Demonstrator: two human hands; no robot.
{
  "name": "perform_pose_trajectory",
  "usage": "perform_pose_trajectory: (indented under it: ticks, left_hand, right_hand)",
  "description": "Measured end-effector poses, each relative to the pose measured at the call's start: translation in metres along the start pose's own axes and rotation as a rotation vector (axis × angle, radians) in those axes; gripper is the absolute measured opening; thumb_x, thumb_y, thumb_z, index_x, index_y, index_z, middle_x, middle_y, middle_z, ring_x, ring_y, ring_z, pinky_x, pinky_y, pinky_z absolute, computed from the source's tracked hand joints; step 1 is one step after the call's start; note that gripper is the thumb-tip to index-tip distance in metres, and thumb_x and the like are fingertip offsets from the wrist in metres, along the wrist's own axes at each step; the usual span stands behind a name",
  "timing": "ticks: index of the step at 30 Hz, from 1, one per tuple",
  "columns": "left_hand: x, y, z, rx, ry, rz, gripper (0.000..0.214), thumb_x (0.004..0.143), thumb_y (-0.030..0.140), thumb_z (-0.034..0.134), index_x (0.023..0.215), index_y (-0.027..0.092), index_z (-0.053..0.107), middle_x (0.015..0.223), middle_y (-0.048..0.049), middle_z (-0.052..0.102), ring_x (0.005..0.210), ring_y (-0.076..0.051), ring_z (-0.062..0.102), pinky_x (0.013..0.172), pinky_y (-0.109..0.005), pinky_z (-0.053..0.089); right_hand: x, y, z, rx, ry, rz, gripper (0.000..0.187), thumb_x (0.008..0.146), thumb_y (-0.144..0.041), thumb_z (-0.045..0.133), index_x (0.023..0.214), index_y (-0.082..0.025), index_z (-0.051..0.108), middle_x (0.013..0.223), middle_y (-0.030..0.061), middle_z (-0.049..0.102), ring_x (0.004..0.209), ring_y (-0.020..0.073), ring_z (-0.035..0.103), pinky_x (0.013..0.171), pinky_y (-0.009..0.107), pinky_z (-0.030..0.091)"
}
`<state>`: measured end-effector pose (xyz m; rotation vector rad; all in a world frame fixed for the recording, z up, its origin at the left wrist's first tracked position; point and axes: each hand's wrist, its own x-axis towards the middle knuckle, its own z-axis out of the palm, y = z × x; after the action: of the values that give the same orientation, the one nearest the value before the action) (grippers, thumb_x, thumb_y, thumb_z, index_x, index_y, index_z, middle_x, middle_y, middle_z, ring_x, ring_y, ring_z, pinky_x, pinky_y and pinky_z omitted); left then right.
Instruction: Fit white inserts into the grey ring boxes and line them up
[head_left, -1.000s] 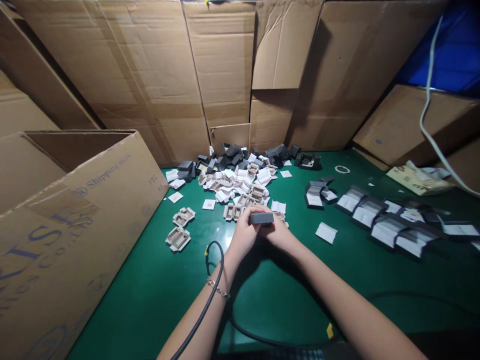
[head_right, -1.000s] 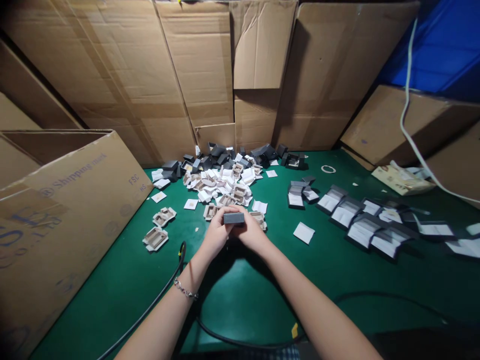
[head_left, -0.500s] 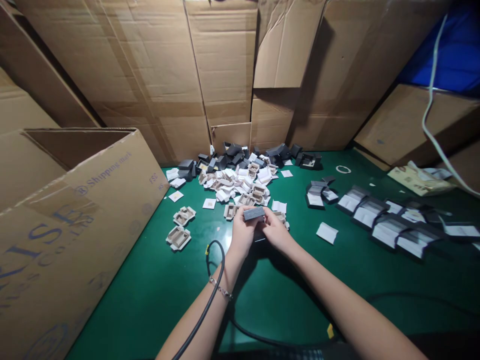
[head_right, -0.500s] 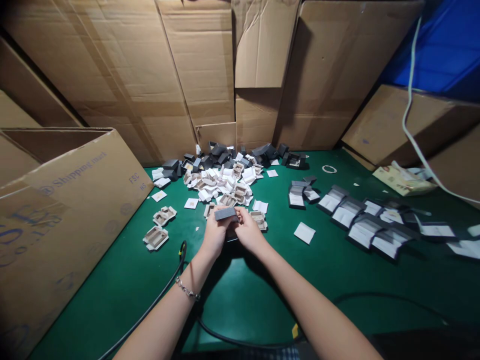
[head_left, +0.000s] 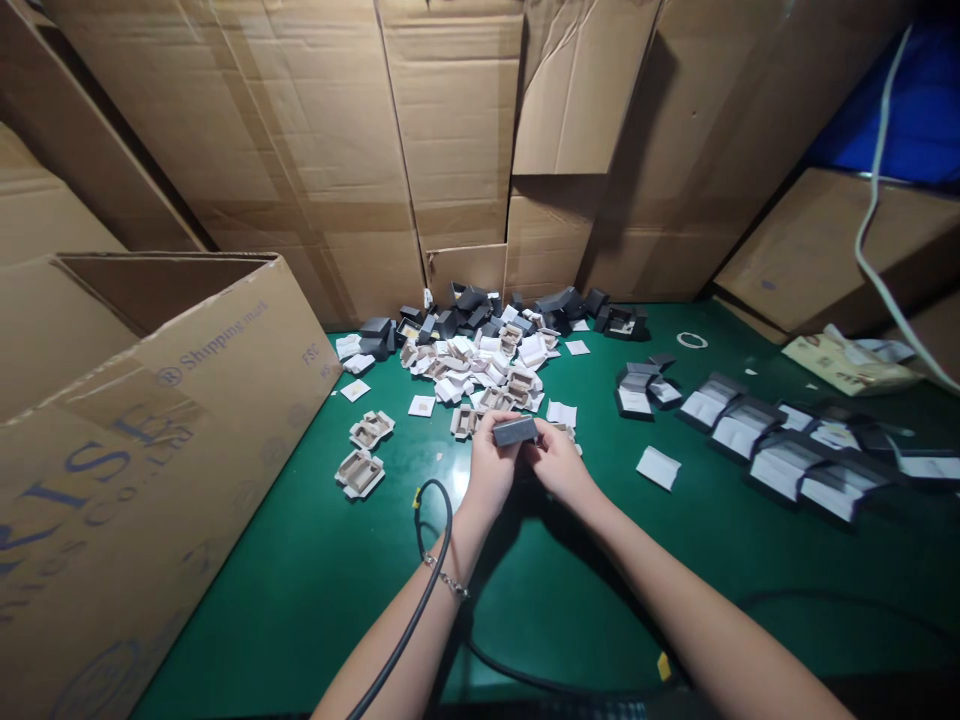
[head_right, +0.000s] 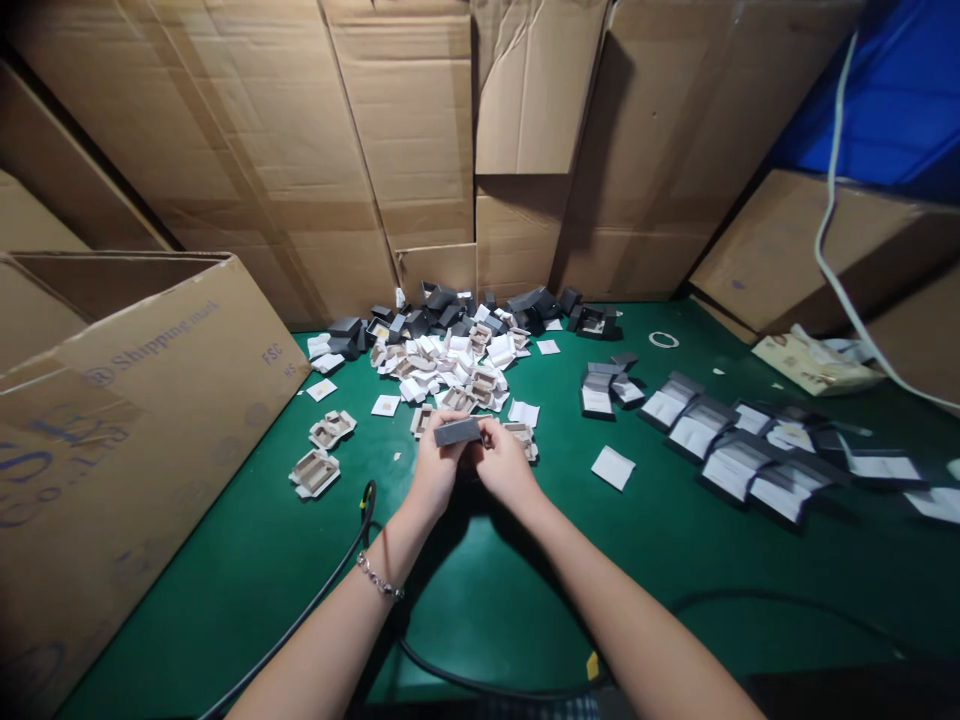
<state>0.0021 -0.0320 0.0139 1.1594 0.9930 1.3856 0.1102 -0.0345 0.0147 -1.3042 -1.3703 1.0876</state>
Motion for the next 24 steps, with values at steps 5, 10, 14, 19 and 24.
perform_pose_trajectory:
  ticks: [5,10,14,19,24]
  left_hand:
    - [0.0004,-0.0027,0.0008,-0.003,0.02,-0.023,0.016,0.071,0.025,0.064,0.082,0.016,0.058,0.08,-0.0016,0.062,0.077,-0.015,0.058,0.074,-0.027,0.046]
    - [0.0006,-0.0007,0.0004,-0.043,-0.022,-0.034,0.019,0.069,0.026,0.066,0.082,0.016,0.058,0.079,-0.0015,0.062,0.075,-0.014,0.058,0.072,-0.027,0.046]
    - [0.0019,0.002,0.0003,-0.084,0.008,-0.093,0.018,0.067,0.024,0.065,0.081,0.017,0.057,0.076,0.0001,0.061,0.07,-0.014,0.057,0.068,-0.026,0.046]
    - [0.0021,-0.002,0.0012,-0.07,-0.029,-0.081,0.016,0.069,0.024,0.065,0.082,0.017,0.058,0.078,-0.0007,0.063,0.073,-0.014,0.059,0.07,-0.026,0.046]
    - [-0.0008,-0.0054,0.0036,0.021,-0.051,-0.027,0.019,0.071,0.028,0.067,0.085,0.017,0.06,0.083,-0.0027,0.065,0.079,-0.016,0.061,0.074,-0.027,0.046]
  right_hand:
    - [-0.0029,0.0005,0.0027,-0.019,0.014,-0.013,0.025,0.07,-0.022,0.047,0.09,-0.02,0.062,0.085,0.0021,0.066,0.082,0.0195,0.058,0.081,0.036,0.047]
    - [-0.0035,-0.0013,0.0028,0.079,-0.015,0.114,0.025,0.07,-0.027,0.05,0.093,-0.02,0.058,0.08,0.0016,0.063,0.065,0.0169,0.058,0.057,0.031,0.05]
    - [-0.004,-0.0051,0.0052,0.12,-0.072,0.246,0.037,0.067,-0.029,0.056,0.104,-0.023,0.055,0.081,0.001,0.061,0.053,0.0143,0.055,0.043,0.03,0.049]
    - [-0.0038,-0.0069,0.0026,0.1,-0.091,0.213,0.036,0.063,-0.026,0.062,0.098,-0.021,0.055,0.072,-0.0016,0.056,0.051,0.0128,0.053,0.038,0.026,0.046]
    - [-0.0031,-0.0071,-0.001,0.089,-0.109,0.15,0.026,0.063,-0.025,0.059,0.087,-0.021,0.053,0.067,-0.0025,0.055,0.049,0.0117,0.05,0.036,0.023,0.04]
